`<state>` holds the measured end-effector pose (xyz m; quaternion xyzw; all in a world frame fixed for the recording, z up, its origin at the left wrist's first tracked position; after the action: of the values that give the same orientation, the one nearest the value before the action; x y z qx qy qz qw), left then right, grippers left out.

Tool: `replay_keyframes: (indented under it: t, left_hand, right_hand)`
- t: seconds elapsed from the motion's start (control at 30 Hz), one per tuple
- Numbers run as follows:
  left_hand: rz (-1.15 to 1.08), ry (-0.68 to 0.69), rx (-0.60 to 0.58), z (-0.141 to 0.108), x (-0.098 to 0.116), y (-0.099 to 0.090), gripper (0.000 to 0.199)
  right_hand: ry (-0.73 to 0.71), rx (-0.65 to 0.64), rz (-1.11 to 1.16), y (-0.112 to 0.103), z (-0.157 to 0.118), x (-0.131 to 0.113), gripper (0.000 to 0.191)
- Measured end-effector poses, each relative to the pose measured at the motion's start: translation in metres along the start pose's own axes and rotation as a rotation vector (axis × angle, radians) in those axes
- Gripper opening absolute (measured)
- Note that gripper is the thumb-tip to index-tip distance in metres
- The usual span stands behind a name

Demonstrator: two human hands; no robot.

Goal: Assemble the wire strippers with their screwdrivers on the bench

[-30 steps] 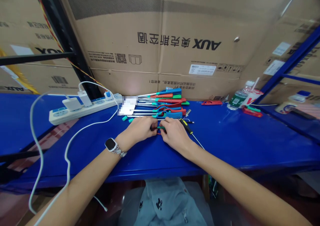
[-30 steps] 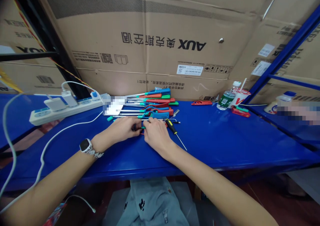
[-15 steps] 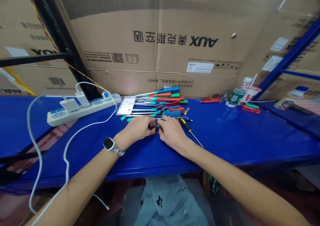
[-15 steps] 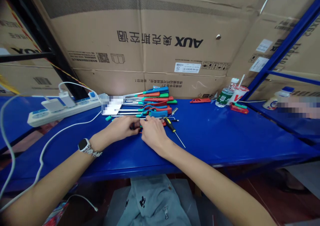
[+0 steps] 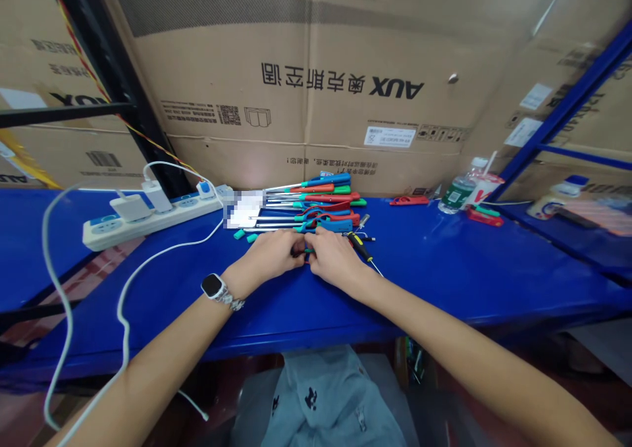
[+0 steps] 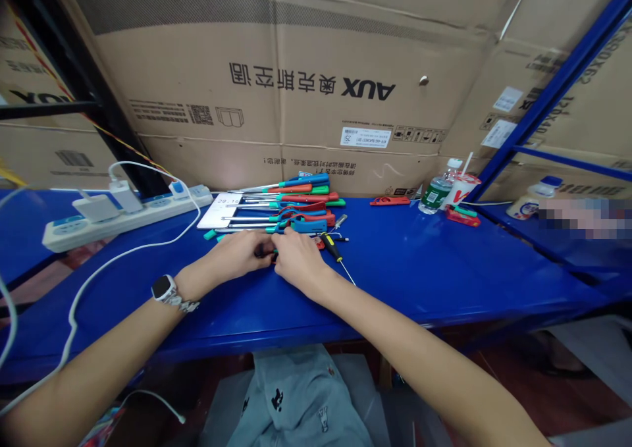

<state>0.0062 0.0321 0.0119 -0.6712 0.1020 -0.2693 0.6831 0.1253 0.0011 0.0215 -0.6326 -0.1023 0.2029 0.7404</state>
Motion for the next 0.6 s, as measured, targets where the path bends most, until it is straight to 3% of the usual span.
replay_keyframes:
  t: [0.43, 0.6]
  left_hand:
    - [-0.011, -0.037, -0.019, 0.0, 0.001, -0.001, 0.005]
    - [-0.041, -0.03, -0.008, 0.0, -0.001, -0.001, 0.004]
  right_hand:
    - [-0.03, 0.092, 0.112, -0.001, -0.005, 0.009, 0.014]
    - [-0.028, 0.06, 0.088, 0.0, -0.005, 0.013, 0.01]
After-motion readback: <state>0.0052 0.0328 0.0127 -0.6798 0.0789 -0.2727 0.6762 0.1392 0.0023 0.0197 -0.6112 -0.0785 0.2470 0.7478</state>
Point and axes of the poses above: each hand's wrist, its own z-axis towards the middle knuckle, its own y-axis out of the palm, x = y × z, the point moved 5 cm from there along z, towards the middle knuckle, and after that the axes turned 3 degrees about -y, right-handed, at the moved point
